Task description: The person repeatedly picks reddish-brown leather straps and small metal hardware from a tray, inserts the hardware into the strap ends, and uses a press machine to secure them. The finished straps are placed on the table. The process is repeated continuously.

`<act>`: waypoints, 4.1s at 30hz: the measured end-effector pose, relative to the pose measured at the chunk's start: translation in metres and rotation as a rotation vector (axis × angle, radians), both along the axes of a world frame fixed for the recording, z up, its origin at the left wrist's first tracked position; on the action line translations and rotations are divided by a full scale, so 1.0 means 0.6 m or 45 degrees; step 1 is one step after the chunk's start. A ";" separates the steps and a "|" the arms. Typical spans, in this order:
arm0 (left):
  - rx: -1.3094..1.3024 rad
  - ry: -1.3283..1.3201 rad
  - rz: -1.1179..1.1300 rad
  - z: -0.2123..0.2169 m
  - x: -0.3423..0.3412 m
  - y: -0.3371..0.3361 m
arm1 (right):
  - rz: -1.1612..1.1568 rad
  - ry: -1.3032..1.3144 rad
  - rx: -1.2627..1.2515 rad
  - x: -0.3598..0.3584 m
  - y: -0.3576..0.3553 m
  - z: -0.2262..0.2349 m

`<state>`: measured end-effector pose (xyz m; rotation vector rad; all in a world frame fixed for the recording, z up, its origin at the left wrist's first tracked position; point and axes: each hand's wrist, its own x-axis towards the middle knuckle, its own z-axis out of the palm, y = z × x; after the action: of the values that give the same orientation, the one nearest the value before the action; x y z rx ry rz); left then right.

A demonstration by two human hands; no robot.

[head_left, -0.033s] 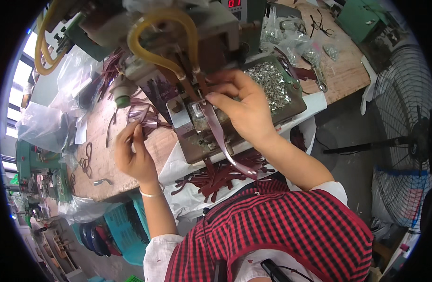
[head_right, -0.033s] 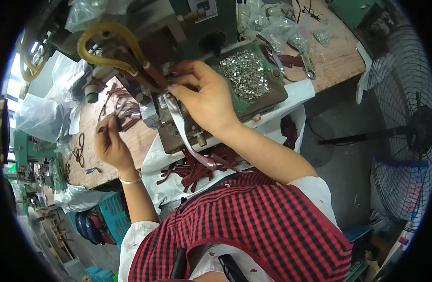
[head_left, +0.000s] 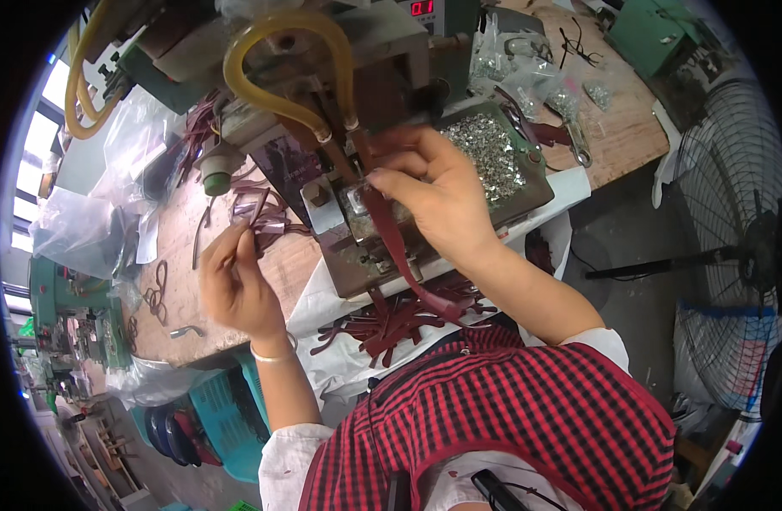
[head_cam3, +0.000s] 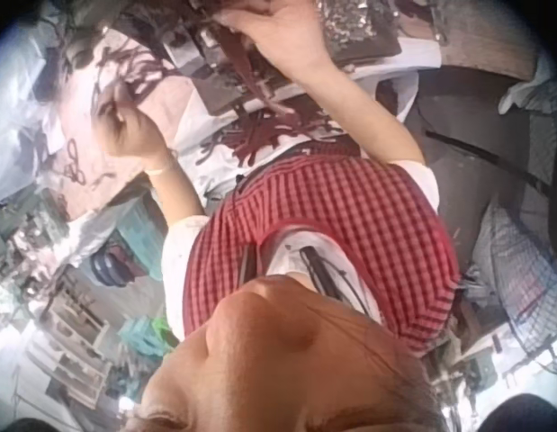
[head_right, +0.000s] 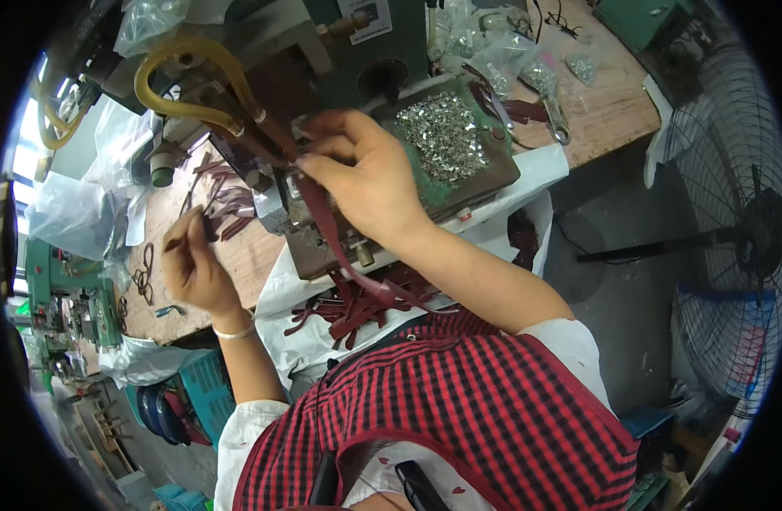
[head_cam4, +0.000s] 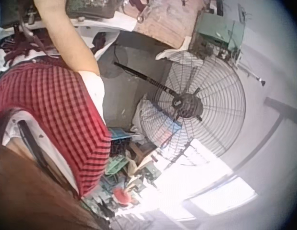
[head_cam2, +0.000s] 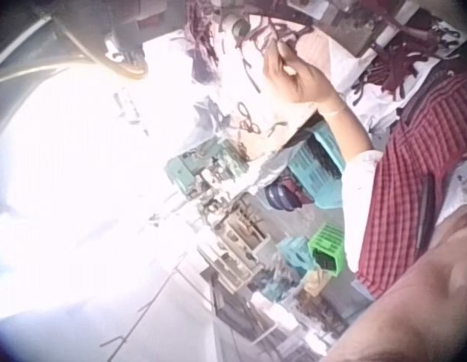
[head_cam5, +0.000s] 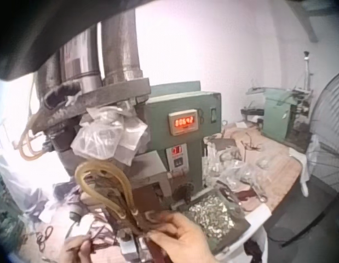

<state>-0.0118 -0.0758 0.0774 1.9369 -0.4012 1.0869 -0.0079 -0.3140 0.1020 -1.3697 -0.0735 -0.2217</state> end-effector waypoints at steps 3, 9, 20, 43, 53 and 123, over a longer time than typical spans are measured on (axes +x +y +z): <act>0.203 -0.247 -0.055 0.062 -0.038 -0.038 | 0.017 0.014 0.061 -0.006 0.005 0.010; 0.744 -0.316 -0.392 0.055 -0.065 -0.116 | 0.200 -0.128 -0.239 -0.036 -0.028 0.022; 0.664 -0.484 -0.454 0.014 -0.025 -0.133 | -0.680 -0.210 -1.470 0.022 -0.192 -0.170; 0.591 1.180 1.057 -0.211 0.261 0.430 | -0.657 -0.033 -0.843 0.010 -0.178 -0.150; 0.676 0.882 0.497 -0.185 0.099 0.323 | -0.809 -0.103 -0.873 -0.071 -0.211 -0.154; 0.974 0.864 0.045 -0.143 0.064 0.257 | -0.357 -0.085 -0.545 0.031 -0.107 -0.106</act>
<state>0.0267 0.0782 -0.0082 2.8324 -0.4268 0.2206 0.0109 -0.3784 0.0381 -1.7994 0.0179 -0.5092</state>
